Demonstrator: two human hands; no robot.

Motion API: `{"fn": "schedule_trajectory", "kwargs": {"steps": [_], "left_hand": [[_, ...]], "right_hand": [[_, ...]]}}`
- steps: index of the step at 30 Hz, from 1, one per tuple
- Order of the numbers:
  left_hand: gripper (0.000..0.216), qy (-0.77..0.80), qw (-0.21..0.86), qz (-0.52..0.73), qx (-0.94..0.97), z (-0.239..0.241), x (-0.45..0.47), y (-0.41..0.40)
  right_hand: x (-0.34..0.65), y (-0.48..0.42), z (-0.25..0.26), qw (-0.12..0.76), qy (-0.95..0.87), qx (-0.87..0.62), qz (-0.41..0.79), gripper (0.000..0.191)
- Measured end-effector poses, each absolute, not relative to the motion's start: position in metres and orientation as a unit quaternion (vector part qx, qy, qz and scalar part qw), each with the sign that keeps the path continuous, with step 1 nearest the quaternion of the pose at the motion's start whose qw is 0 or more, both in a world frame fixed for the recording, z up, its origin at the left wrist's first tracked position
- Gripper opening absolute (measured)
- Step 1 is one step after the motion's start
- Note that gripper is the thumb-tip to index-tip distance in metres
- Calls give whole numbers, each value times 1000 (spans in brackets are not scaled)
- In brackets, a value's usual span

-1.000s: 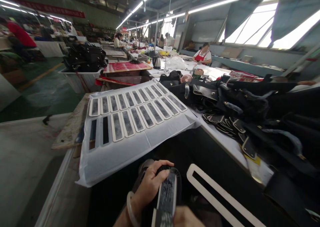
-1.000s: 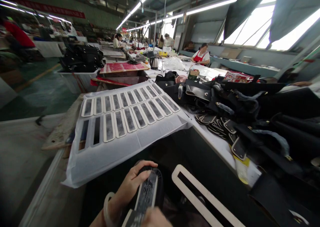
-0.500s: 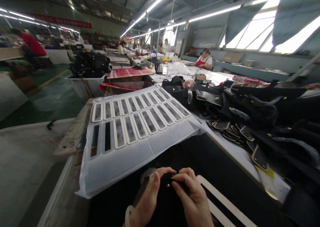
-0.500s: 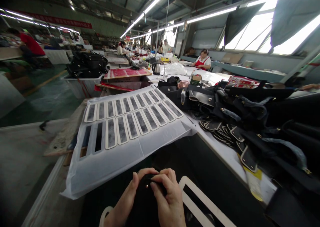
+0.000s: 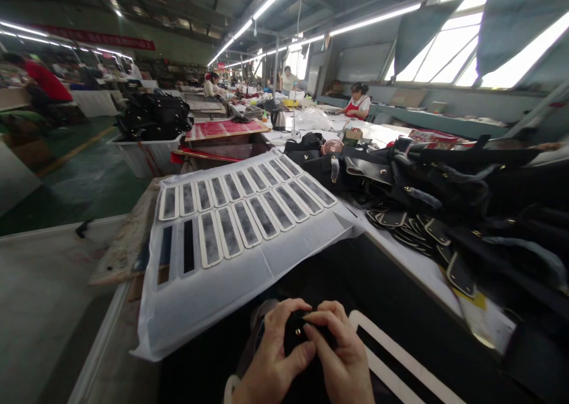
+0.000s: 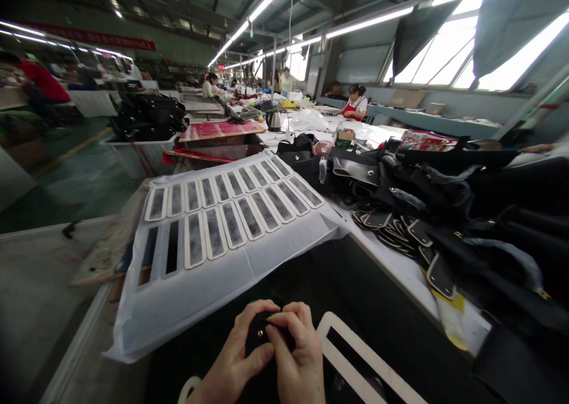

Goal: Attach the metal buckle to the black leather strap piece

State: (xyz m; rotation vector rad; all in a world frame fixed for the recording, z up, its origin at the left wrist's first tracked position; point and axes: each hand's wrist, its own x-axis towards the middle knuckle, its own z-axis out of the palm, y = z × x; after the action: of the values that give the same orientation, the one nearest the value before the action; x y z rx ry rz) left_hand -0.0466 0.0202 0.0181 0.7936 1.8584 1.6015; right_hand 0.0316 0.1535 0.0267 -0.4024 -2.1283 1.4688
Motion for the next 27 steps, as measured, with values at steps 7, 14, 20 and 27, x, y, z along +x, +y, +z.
{"fn": "schedule_trajectory", "kwargs": {"steps": [7,14,20,27], "left_hand": [[42,705,286,598,251,15,-47,18],[47,690,282,639,192,9,-48,14],[52,674,270,671,152,6,-44,18],[53,644,267,708,117,5,-42,23]], "right_hand": [[25,144,35,250,-649,-239,678,25],[48,140,24,188,-529,-304,770,41],[52,113,7,297,-648,-276,645,34],[39,102,6,301,-619,-276,671,28]]}}
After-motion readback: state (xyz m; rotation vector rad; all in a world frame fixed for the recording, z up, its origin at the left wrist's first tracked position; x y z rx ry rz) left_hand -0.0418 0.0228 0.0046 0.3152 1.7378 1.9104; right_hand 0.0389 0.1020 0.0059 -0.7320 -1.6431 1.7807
